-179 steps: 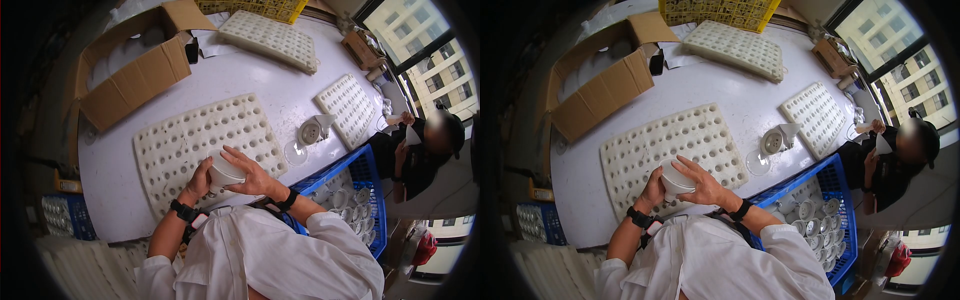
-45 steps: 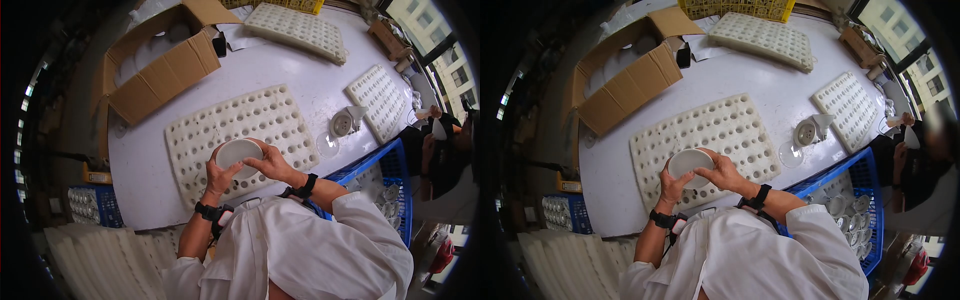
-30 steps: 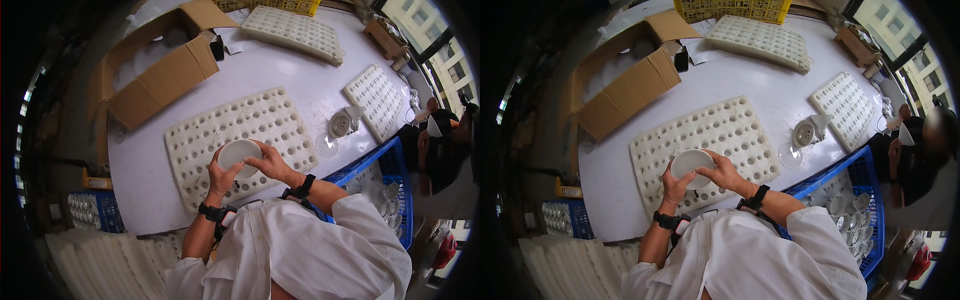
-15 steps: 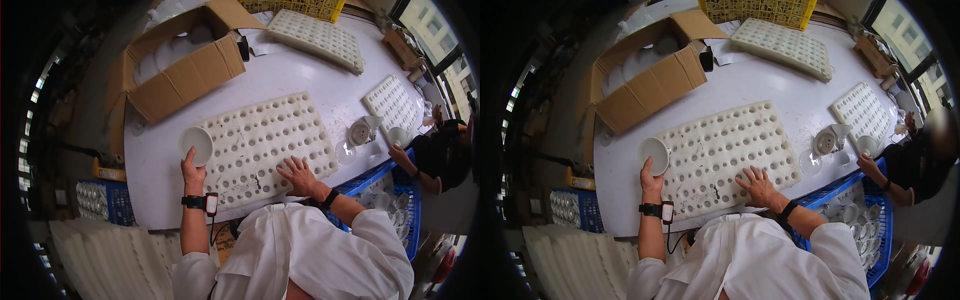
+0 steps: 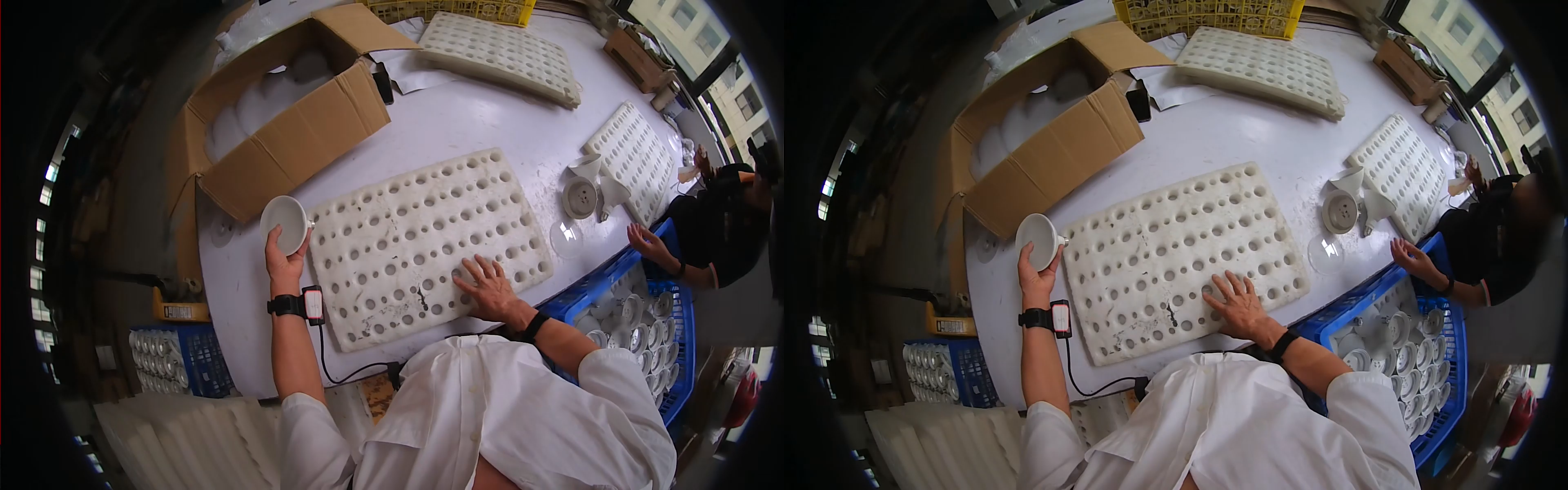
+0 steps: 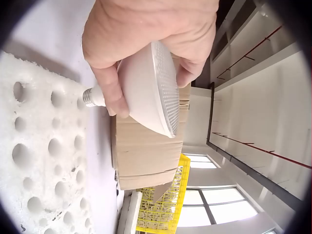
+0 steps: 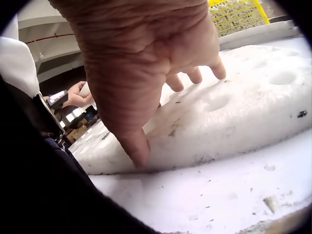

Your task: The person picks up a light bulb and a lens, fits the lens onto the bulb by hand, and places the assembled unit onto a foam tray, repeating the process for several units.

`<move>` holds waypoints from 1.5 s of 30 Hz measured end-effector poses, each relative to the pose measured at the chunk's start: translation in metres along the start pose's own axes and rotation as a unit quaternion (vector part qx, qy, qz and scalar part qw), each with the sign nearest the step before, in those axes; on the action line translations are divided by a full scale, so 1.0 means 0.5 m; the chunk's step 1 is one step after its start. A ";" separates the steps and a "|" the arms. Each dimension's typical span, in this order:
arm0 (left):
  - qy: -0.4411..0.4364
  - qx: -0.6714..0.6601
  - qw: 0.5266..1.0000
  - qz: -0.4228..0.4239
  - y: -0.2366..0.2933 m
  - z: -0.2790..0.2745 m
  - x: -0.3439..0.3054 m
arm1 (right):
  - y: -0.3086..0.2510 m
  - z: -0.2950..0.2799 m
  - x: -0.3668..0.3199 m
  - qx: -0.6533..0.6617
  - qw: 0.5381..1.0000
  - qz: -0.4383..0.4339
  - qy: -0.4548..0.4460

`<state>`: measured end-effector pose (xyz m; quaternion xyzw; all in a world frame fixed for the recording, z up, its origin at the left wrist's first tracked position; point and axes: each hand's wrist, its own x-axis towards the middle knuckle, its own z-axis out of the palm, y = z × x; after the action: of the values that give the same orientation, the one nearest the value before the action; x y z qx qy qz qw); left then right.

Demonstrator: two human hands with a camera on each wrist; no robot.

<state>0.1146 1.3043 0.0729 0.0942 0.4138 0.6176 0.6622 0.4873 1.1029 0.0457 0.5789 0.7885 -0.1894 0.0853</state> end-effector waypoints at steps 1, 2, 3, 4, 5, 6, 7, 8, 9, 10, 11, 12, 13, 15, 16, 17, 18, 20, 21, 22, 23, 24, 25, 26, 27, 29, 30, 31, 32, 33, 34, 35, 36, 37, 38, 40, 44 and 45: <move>0.004 0.002 1.000 -0.005 -0.001 0.003 0.007 | -0.003 0.000 0.000 0.009 1.000 0.002 0.001; 0.008 0.004 1.000 -0.010 -0.003 0.010 0.011 | -0.004 0.002 0.000 0.011 1.000 0.007 0.001; 0.006 0.005 1.000 -0.014 -0.007 0.016 0.014 | -0.005 0.004 0.002 0.010 1.000 0.006 0.007; -0.007 0.010 0.999 -0.029 -0.013 0.020 0.015 | -0.008 0.006 0.002 0.010 1.000 0.004 0.013; -0.020 0.014 0.999 -0.045 -0.019 0.026 0.016 | -0.012 0.007 0.005 0.012 1.000 0.008 0.013; -0.021 0.017 0.998 -0.048 -0.025 0.030 0.020 | -0.015 0.007 0.008 0.012 1.000 0.013 0.013; -0.023 0.033 0.997 -0.064 -0.033 0.032 0.022 | -0.017 0.007 0.008 0.012 1.000 0.018 0.013; -0.024 0.048 0.995 -0.080 -0.039 0.037 0.024 | -0.017 0.009 0.008 0.014 1.000 0.021 0.012; -0.026 0.050 0.995 -0.083 -0.045 0.040 0.023 | -0.017 0.010 0.008 0.019 0.999 0.020 0.016; -0.033 0.059 0.994 -0.089 -0.052 0.042 0.020 | -0.016 0.011 0.008 0.023 0.999 0.019 0.020; -0.039 0.066 0.993 -0.093 -0.057 0.043 0.017 | -0.016 0.010 0.007 0.024 0.999 0.021 0.019; -0.039 0.067 0.993 -0.093 -0.067 0.040 0.021 | -0.016 0.007 0.007 0.022 0.999 0.017 0.018; -0.029 0.091 0.991 -0.097 -0.081 0.031 0.027 | -0.016 0.005 0.007 0.019 1.000 0.012 0.017; -0.023 0.114 0.988 -0.104 -0.100 0.027 0.036 | -0.014 0.003 0.010 0.022 1.000 0.005 0.012; -0.012 0.128 0.986 -0.102 -0.111 0.026 0.037 | -0.009 0.000 0.008 0.024 1.000 0.000 0.007; -0.002 0.143 0.985 -0.101 -0.119 0.027 0.036 | -0.004 -0.002 0.006 0.022 1.000 0.007 0.007; -0.010 0.143 0.984 -0.106 -0.125 0.029 0.036 | -0.001 -0.004 0.007 0.029 0.999 -0.007 0.010; 0.013 0.156 0.984 -0.084 -0.133 0.035 0.033 | 0.007 -0.007 0.006 0.034 0.999 -0.026 0.021; 0.025 0.155 0.984 -0.081 -0.134 0.040 0.031 | 0.011 -0.004 0.005 0.033 0.999 -0.011 0.025; 0.018 0.143 0.985 -0.095 -0.137 0.025 0.047 | 0.017 0.000 0.005 0.038 0.998 -0.031 0.029; 0.037 0.149 0.984 -0.086 -0.139 0.035 0.038 | 0.024 0.002 0.003 0.043 0.997 -0.050 0.034; 0.040 0.141 0.985 -0.091 -0.138 0.034 0.039 | 0.027 0.002 -0.001 0.042 0.997 -0.054 0.040; 0.030 0.148 0.986 -0.072 -0.141 0.035 0.037 | 0.030 0.002 -0.003 0.041 0.996 -0.059 0.046; 0.032 0.142 0.987 -0.068 -0.142 0.039 0.033 | 0.033 -0.002 -0.006 0.040 0.996 -0.063 0.057; 0.044 0.153 0.986 -0.057 -0.145 0.035 0.038 | 0.041 0.000 -0.007 0.040 0.996 -0.048 0.061; 0.051 0.151 0.986 -0.045 -0.149 0.038 0.036 | 0.061 0.012 -0.004 0.076 0.991 -0.087 0.069; 0.045 0.155 0.986 -0.049 -0.149 0.045 0.034 | 0.073 0.015 -0.005 0.092 0.986 -0.102 0.099; 0.057 0.153 0.985 -0.051 -0.148 0.048 0.031 | 0.088 0.020 -0.014 0.094 0.986 -0.098 0.101; 0.072 0.151 0.985 -0.051 -0.147 0.049 0.029 | 0.106 0.002 -0.027 0.158 0.972 -0.087 0.151; 0.071 0.153 0.984 -0.051 -0.148 0.048 0.029 | 0.128 -0.019 -0.041 0.219 0.952 -0.077 0.200; 0.075 0.155 0.984 -0.051 -0.148 0.045 0.028 | 0.162 -0.044 -0.061 0.219 0.940 -0.050 0.257; 0.080 0.157 0.983 -0.051 -0.150 0.045 0.026 | 0.203 -0.065 -0.084 0.249 0.926 0.016 0.285; 0.081 0.158 0.983 -0.050 -0.151 0.048 0.021 | 0.252 -0.073 -0.104 0.247 0.904 0.089 0.338; 0.082 0.158 0.982 -0.067 -0.148 0.052 0.014 | 0.317 -0.072 -0.120 0.219 0.877 0.130 0.407; 0.087 0.155 0.981 -0.081 -0.145 0.047 0.003 | 0.376 -0.078 -0.136 0.271 0.843 0.227 0.406; 0.105 0.161 0.978 -0.080 -0.151 0.022 -0.004 | 0.504 -0.067 -0.158 0.229 0.807 0.326 0.435; 0.129 0.199 0.970 -0.058 -0.179 0.022 -0.116 | 0.706 0.018 -0.153 0.188 0.848 0.308 0.389; 0.119 0.195 0.972 -0.055 -0.196 -0.002 -0.139 | 0.726 0.024 -0.145 0.101 0.878 0.252 0.395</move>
<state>0.1935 1.2202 0.0398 0.1249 0.6068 0.4944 0.6098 0.8521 1.1276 -0.0121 0.7903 0.5607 0.0045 -0.2473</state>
